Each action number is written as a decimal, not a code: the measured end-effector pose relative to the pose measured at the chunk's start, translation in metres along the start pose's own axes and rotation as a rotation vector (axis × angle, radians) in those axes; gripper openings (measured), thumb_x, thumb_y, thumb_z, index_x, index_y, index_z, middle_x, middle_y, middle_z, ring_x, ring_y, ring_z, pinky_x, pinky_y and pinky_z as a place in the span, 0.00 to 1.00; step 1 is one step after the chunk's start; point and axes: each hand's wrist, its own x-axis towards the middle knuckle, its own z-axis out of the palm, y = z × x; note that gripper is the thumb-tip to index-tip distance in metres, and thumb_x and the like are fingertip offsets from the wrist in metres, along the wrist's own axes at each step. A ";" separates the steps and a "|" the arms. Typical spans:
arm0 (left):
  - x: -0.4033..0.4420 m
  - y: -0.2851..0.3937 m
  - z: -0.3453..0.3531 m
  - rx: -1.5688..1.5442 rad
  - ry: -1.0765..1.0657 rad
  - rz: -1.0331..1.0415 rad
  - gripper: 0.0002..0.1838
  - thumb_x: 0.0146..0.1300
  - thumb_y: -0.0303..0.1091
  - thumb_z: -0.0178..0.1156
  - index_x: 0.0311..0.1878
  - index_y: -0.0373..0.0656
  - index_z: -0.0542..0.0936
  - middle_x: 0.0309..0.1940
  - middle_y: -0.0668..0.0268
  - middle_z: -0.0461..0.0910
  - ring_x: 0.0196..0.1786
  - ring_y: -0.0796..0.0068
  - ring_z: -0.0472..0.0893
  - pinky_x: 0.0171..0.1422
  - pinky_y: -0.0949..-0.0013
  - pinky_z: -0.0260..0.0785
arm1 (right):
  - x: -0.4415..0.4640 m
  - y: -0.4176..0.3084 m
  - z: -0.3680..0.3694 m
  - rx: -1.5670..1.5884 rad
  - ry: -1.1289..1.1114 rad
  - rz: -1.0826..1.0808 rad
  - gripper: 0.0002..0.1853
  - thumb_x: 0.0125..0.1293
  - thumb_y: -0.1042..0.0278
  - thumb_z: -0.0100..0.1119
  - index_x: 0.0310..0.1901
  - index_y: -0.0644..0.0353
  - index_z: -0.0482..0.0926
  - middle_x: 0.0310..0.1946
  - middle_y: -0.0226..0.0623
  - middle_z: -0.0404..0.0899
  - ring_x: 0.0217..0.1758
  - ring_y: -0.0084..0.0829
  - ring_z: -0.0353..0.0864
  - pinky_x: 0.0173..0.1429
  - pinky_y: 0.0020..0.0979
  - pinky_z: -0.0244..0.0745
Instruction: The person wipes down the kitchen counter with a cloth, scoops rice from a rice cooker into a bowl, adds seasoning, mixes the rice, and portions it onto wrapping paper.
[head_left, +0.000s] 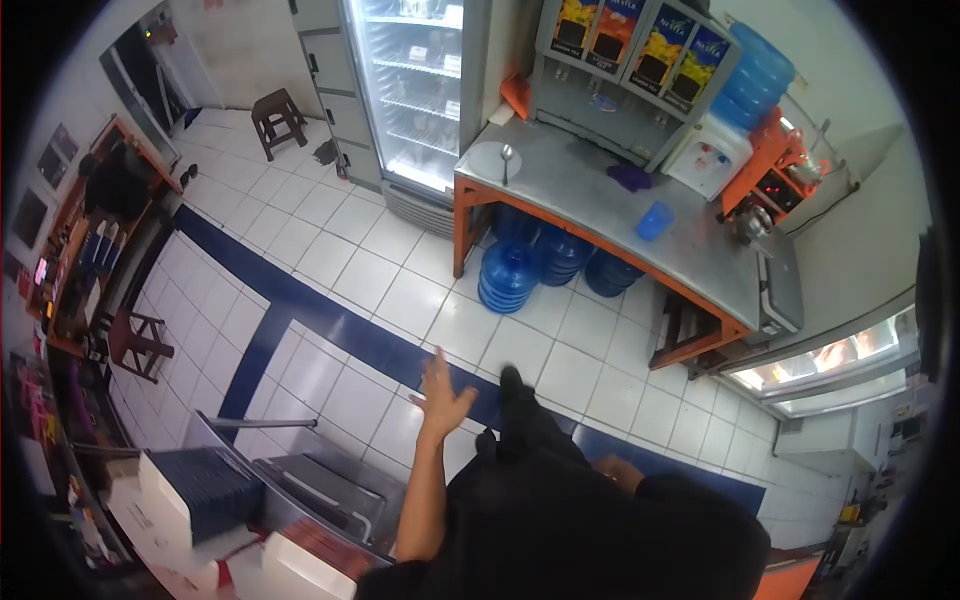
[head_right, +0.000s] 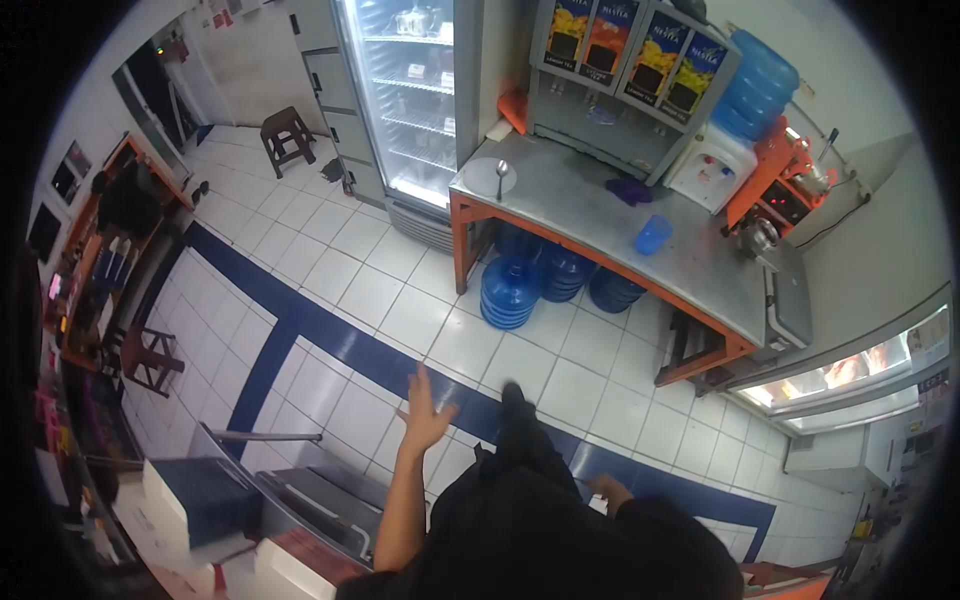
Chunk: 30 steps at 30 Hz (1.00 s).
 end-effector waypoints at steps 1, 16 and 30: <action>0.008 0.000 0.003 0.044 0.029 0.046 0.44 0.61 0.46 0.63 0.79 0.49 0.58 0.66 0.40 0.71 0.73 0.49 0.68 0.72 0.21 0.36 | 0.002 -0.023 -0.016 0.015 -0.019 -0.003 0.31 0.77 0.41 0.44 0.68 0.57 0.72 0.62 0.48 0.78 0.61 0.42 0.81 0.64 0.45 0.77; 0.232 -0.274 -0.196 0.451 -0.259 -0.630 0.28 0.72 0.50 0.52 0.65 0.39 0.75 0.65 0.47 0.75 0.67 0.44 0.73 0.71 0.47 0.65 | -0.040 -0.278 -0.765 0.534 1.726 -0.068 0.37 0.69 0.46 0.60 0.72 0.60 0.67 0.65 0.60 0.72 0.71 0.55 0.71 0.74 0.45 0.64; 0.342 -0.212 -0.237 0.449 -0.523 -0.642 0.23 0.72 0.37 0.53 0.64 0.32 0.75 0.54 0.47 0.80 0.53 0.57 0.83 0.57 0.61 0.77 | -0.011 -0.528 -0.810 0.137 1.577 0.040 0.36 0.75 0.33 0.38 0.74 0.50 0.66 0.76 0.36 0.64 0.83 0.38 0.52 0.79 0.70 0.29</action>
